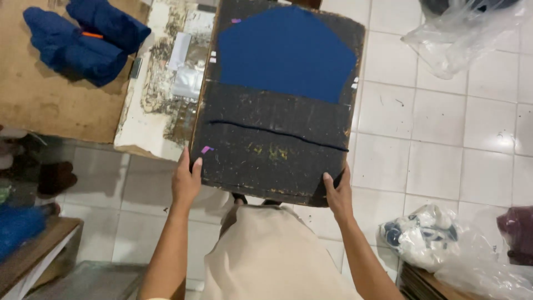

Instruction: Aligning and smoothing blue fabric pieces on printing boards and stacking them

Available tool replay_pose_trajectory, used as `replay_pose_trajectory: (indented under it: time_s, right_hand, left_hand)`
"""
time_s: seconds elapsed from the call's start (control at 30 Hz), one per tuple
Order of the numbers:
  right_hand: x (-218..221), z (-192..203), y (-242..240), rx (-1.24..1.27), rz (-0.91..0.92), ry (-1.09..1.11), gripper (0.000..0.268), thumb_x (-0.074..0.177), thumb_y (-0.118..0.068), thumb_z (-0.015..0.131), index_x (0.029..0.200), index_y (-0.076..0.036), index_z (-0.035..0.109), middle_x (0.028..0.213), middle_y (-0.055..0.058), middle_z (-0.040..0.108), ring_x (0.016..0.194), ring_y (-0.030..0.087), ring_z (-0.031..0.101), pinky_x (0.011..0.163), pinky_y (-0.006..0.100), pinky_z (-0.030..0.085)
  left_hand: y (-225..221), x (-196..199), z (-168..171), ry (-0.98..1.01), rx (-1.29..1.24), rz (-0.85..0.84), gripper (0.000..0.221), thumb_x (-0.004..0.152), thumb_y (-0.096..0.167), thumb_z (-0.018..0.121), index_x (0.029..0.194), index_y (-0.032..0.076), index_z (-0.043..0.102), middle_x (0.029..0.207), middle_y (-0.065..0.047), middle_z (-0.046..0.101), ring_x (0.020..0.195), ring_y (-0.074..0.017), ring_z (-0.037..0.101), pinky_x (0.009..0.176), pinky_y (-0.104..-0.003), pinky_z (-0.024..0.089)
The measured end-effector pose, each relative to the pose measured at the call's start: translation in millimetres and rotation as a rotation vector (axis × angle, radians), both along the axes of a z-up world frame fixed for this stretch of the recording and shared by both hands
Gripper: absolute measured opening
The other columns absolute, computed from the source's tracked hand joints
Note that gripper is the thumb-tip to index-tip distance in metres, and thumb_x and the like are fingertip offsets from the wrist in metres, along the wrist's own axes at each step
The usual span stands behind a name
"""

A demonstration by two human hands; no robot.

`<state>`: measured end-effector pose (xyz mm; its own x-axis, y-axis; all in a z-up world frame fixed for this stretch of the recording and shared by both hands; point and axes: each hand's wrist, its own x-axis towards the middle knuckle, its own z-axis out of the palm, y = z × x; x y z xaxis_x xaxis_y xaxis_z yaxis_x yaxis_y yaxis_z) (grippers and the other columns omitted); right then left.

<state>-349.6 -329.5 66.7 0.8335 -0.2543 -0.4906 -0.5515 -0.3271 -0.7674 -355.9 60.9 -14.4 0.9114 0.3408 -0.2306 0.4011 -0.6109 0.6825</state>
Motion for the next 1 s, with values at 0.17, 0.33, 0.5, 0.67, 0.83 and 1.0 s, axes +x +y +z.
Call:
replay_pose_trajectory:
  time_s: [0.17, 0.33, 0.5, 0.67, 0.83, 1.0]
  right_hand:
    - [0.9, 12.0, 11.1, -0.107, 0.097, 0.014, 0.079, 0.102, -0.038, 0.057, 0.164, -0.011, 0.015, 0.153, 0.038, 0.04, 0.139, 0.056, 0.041, 0.111, 0.066, 0.042]
    - [-12.2, 0.2, 4.1, -0.123, 0.123, 0.017, 0.085, 0.101, -0.041, 0.061, 0.165, -0.011, 0.013, 0.155, 0.035, 0.039, 0.137, 0.054, 0.044, 0.101, 0.062, 0.051]
    - [-7.8, -6.0, 9.8, -0.026, 0.068, -0.066, 0.085, 0.103, -0.036, 0.061, 0.164, -0.007, 0.009, 0.157, 0.039, 0.031, 0.139, 0.057, 0.04, 0.1, 0.061, 0.053]
    - [-9.6, 4.6, 17.0, 0.017, 0.051, -0.047, 0.081, 0.102, -0.031, 0.061, 0.164, -0.006, 0.016, 0.16, 0.034, 0.033, 0.147, 0.051, 0.032, 0.116, 0.062, 0.036]
    - [-4.0, -28.8, 15.8, 0.043, -0.071, -0.064, 0.075, 0.103, -0.035, 0.061, 0.163, -0.009, 0.023, 0.158, 0.029, 0.037, 0.147, 0.046, 0.035, 0.119, 0.062, 0.032]
    - [6.8, -173.8, -90.5, -0.118, -0.168, -0.072, 0.05, 0.114, -0.045, 0.059, 0.144, -0.005, 0.056, 0.127, 0.028, 0.061, 0.118, 0.043, 0.059, 0.095, 0.06, 0.049]
  left_hand:
    - [7.6, 0.1, 3.1, -0.026, -0.058, 0.012, 0.057, 0.109, 0.03, 0.053, 0.159, 0.005, 0.043, 0.152, -0.027, 0.05, 0.136, -0.0447, 0.05, 0.109, -0.056, 0.044]
    - [7.7, -3.8, 4.3, -0.067, -0.089, -0.011, 0.054, 0.11, 0.025, 0.051, 0.158, 0.0, 0.045, 0.151, -0.031, 0.049, 0.135, -0.0485, 0.05, 0.107, -0.058, 0.044]
    - [9.3, -6.9, 4.4, -0.032, -0.123, 0.02, 0.054, 0.11, 0.028, 0.052, 0.157, 0.001, 0.046, 0.15, -0.03, 0.051, 0.135, -0.046, 0.051, 0.107, -0.056, 0.045]
    - [13.8, -5.4, 12.6, -0.011, -0.132, -0.005, 0.057, 0.106, 0.03, 0.057, 0.155, 0.004, 0.048, 0.146, -0.029, 0.055, 0.132, -0.0461, 0.054, 0.106, -0.056, 0.048]
    - [27.3, 0.1, 19.1, -0.035, -0.165, -0.019, 0.057, 0.101, 0.029, 0.062, 0.152, 0.005, 0.052, 0.14, -0.029, 0.06, 0.125, -0.0467, 0.059, 0.101, -0.056, 0.052]
    - [61.4, 19.8, -22.1, 0.064, -0.272, -0.121, 0.06, 0.097, 0.043, 0.066, 0.149, 0.013, 0.058, 0.135, -0.02, 0.067, 0.123, -0.0367, 0.065, 0.097, -0.046, 0.057]
